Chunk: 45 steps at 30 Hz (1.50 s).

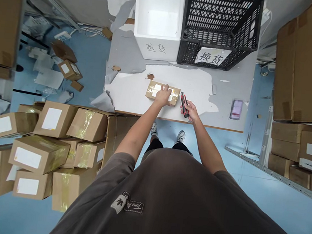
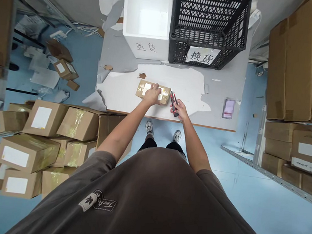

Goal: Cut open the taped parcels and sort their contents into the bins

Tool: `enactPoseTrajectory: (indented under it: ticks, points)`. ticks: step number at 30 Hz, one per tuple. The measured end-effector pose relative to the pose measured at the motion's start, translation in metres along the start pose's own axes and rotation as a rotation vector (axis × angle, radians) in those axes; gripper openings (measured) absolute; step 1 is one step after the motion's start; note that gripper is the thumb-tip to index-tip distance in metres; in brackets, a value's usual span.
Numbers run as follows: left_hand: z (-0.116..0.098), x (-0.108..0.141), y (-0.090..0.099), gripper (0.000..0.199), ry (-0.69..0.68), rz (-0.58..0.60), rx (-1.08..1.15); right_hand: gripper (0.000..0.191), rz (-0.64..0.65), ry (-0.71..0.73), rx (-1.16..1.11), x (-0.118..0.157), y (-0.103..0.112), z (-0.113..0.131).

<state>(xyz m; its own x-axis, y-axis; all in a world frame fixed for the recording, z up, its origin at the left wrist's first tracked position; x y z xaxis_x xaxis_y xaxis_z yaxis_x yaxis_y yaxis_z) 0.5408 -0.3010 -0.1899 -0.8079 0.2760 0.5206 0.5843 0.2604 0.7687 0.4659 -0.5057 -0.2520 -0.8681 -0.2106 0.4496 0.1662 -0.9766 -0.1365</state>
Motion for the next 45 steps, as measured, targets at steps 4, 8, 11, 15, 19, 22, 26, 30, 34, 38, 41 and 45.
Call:
enactPoseTrajectory:
  ticks: [4, 8, 11, 15, 19, 22, 26, 30, 34, 38, 41, 45]
  points:
    - [-0.002, -0.001, -0.001, 0.11, 0.001, -0.002, 0.018, 0.069, 0.05, -0.089, 0.044, 0.003, -0.005, -0.001]
    - [-0.002, -0.001, -0.002, 0.114, 0.012, 0.013, 0.029, 0.066, 0.115, -0.052, 0.035, 0.009, -0.004, 0.004]
    - [-0.001, 0.0, -0.002, 0.118, 0.016, 0.02, 0.023, 0.06, 0.083, -0.025, 0.035, 0.011, -0.001, 0.002]
    - [-0.001, 0.001, -0.001, 0.114, 0.002, 0.0, 0.003, 0.067, 0.0, -0.034, 0.037, 0.01, 0.001, -0.008]
    - [-0.001, 0.001, -0.001, 0.112, 0.006, 0.0, 0.004, 0.071, -0.051, -0.044, 0.035, 0.007, -0.001, -0.015]
    - [-0.001, 0.0, -0.001, 0.115, 0.016, 0.005, 0.008, 0.067, -0.076, -0.067, 0.064, 0.005, -0.003, -0.016]
    - [-0.002, 0.0, 0.0, 0.116, 0.015, 0.007, 0.01, 0.058, -0.054, -0.058, 0.035, 0.005, -0.004, -0.01]
    - [-0.003, 0.002, 0.001, 0.116, 0.006, 0.001, 0.022, 0.063, 0.065, 0.012, -0.044, 0.012, -0.01, 0.003]
    - [-0.002, 0.003, 0.001, 0.109, 0.017, 0.002, 0.018, 0.066, 0.097, 0.011, 0.008, 0.018, -0.014, 0.008]
    - [-0.002, 0.003, 0.0, 0.112, 0.001, -0.005, 0.02, 0.066, 0.009, -0.017, 0.037, 0.015, -0.013, 0.001]
    - [-0.002, 0.003, 0.0, 0.112, -0.011, -0.011, 0.035, 0.067, -0.071, -0.031, 0.025, 0.012, -0.01, -0.006]
    - [-0.001, 0.002, -0.002, 0.11, 0.005, 0.016, 0.047, 0.067, -0.081, -0.075, 0.047, 0.01, -0.009, -0.011]
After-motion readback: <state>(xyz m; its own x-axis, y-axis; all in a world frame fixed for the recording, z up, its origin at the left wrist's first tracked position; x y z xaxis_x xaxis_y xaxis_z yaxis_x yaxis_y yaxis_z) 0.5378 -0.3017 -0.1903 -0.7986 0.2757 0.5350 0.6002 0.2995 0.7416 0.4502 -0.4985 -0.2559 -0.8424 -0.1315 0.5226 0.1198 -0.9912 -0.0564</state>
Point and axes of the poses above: each hand's wrist, its own x-axis away from the middle knuckle, its own y-axis out of the back of the hand, z = x × y, the point moved 6 cm from there along -x, towards the middle knuckle, and after that the axes turned 10 degrees about x, right-handed, at the moved point
